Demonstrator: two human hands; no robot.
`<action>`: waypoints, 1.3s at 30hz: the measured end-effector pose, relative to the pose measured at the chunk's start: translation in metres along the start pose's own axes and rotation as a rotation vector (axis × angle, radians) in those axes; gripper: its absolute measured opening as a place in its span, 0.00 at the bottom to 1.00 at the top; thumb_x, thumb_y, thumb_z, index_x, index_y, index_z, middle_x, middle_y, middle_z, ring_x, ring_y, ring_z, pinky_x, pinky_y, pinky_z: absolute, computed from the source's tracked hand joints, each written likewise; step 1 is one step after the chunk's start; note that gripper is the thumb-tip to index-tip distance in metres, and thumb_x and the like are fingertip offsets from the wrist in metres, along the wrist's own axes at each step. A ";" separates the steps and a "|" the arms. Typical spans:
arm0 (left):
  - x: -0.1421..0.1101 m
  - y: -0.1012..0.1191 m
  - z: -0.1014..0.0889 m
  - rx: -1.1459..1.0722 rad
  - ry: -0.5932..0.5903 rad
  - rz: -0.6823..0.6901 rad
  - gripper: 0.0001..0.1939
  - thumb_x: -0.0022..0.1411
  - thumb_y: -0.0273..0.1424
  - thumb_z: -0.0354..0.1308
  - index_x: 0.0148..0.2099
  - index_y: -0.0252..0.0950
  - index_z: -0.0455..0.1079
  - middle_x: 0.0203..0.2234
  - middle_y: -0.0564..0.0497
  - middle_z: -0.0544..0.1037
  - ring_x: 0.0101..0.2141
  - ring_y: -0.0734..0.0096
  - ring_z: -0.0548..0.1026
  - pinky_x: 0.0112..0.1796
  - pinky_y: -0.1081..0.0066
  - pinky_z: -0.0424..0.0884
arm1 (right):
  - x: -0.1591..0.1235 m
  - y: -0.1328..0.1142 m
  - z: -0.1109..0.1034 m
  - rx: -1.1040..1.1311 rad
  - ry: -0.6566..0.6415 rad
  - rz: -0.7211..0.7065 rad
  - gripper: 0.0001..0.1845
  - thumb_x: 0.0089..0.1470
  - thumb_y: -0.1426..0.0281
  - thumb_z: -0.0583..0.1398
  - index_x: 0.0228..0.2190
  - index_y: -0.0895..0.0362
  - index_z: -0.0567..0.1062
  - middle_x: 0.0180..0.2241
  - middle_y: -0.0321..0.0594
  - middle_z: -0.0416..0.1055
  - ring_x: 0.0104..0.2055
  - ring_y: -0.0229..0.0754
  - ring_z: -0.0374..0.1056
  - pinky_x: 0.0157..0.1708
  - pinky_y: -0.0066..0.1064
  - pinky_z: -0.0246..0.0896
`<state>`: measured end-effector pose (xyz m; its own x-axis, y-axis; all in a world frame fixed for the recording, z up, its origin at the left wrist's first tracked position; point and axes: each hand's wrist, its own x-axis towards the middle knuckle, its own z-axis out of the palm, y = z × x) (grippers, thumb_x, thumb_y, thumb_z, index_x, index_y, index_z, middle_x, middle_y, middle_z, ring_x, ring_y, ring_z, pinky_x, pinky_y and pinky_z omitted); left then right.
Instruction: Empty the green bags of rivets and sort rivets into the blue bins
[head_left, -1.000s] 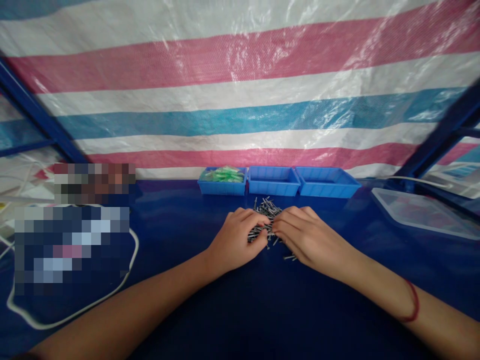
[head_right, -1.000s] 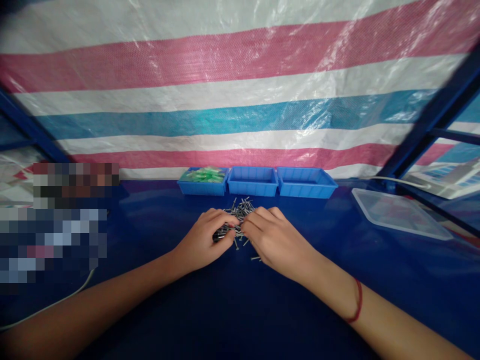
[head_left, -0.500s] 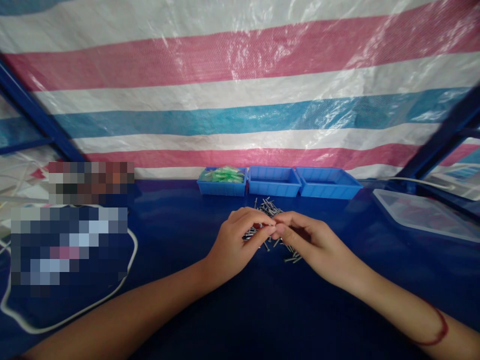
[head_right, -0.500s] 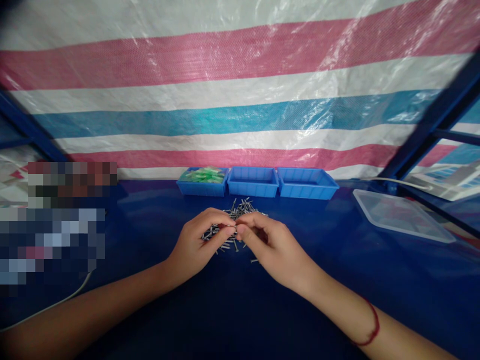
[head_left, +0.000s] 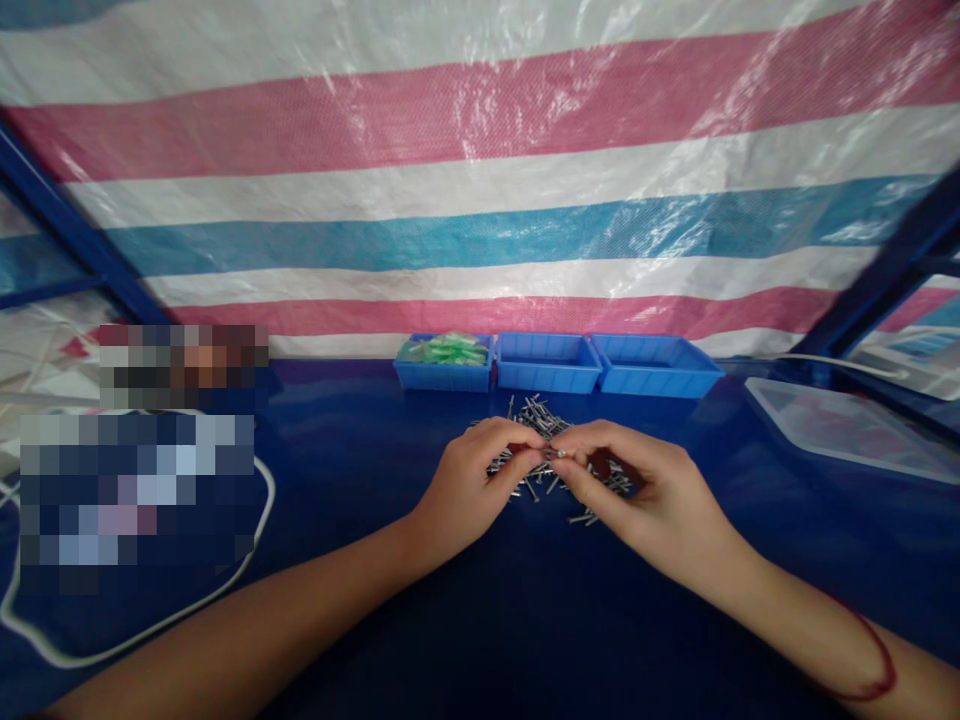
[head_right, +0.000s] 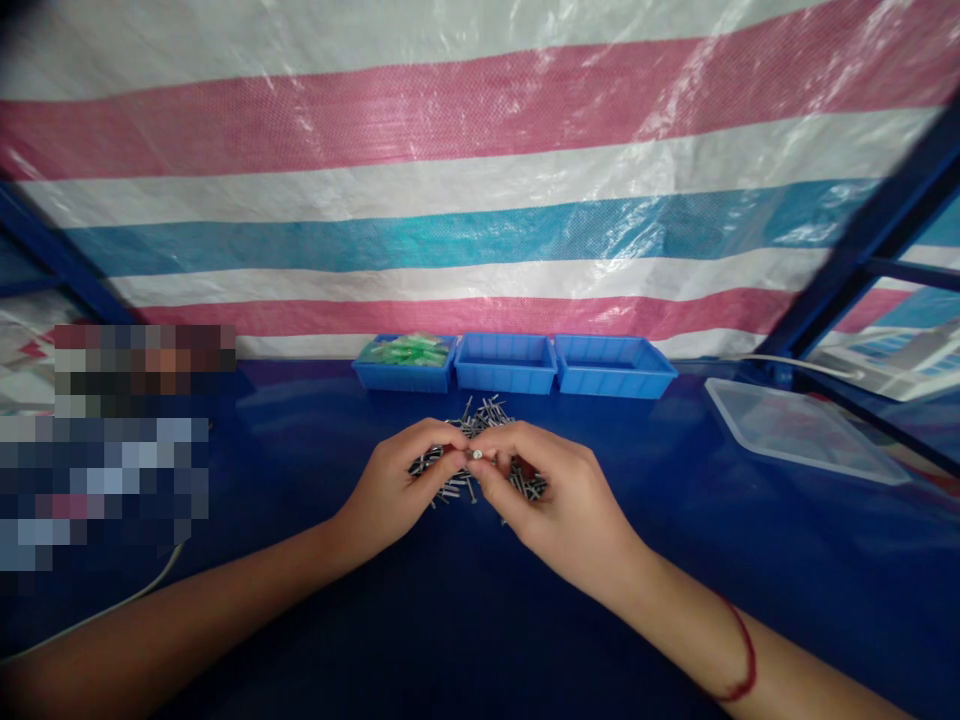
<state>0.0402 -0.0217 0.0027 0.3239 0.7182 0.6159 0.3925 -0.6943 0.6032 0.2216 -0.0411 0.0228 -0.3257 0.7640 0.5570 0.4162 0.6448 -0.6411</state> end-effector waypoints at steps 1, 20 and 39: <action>0.000 0.000 0.000 -0.005 -0.020 0.013 0.04 0.63 0.28 0.53 0.36 0.36 0.70 0.30 0.52 0.76 0.33 0.72 0.74 0.37 0.72 0.68 | 0.000 -0.001 -0.002 -0.057 -0.004 -0.059 0.03 0.54 0.71 0.59 0.33 0.55 0.72 0.27 0.35 0.71 0.26 0.34 0.65 0.26 0.26 0.61; 0.001 -0.013 -0.010 0.307 -0.205 0.049 0.08 0.63 0.25 0.48 0.40 0.37 0.68 0.34 0.52 0.76 0.36 0.69 0.70 0.38 0.67 0.60 | 0.100 0.073 -0.014 -0.757 0.129 0.085 0.19 0.57 0.59 0.52 0.24 0.59 0.72 0.23 0.47 0.73 0.24 0.44 0.67 0.23 0.32 0.49; -0.001 -0.015 -0.005 0.358 -0.267 0.073 0.12 0.50 0.18 0.44 0.36 0.36 0.62 0.33 0.51 0.73 0.35 0.67 0.67 0.36 0.67 0.59 | -0.002 0.007 0.017 -0.655 -0.257 -0.255 0.09 0.53 0.67 0.58 0.24 0.58 0.71 0.25 0.40 0.71 0.31 0.43 0.65 0.32 0.34 0.51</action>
<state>0.0300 -0.0118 -0.0044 0.5540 0.6872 0.4699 0.6183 -0.7176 0.3205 0.2109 -0.0383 0.0084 -0.6342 0.6258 0.4540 0.6956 0.7182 -0.0181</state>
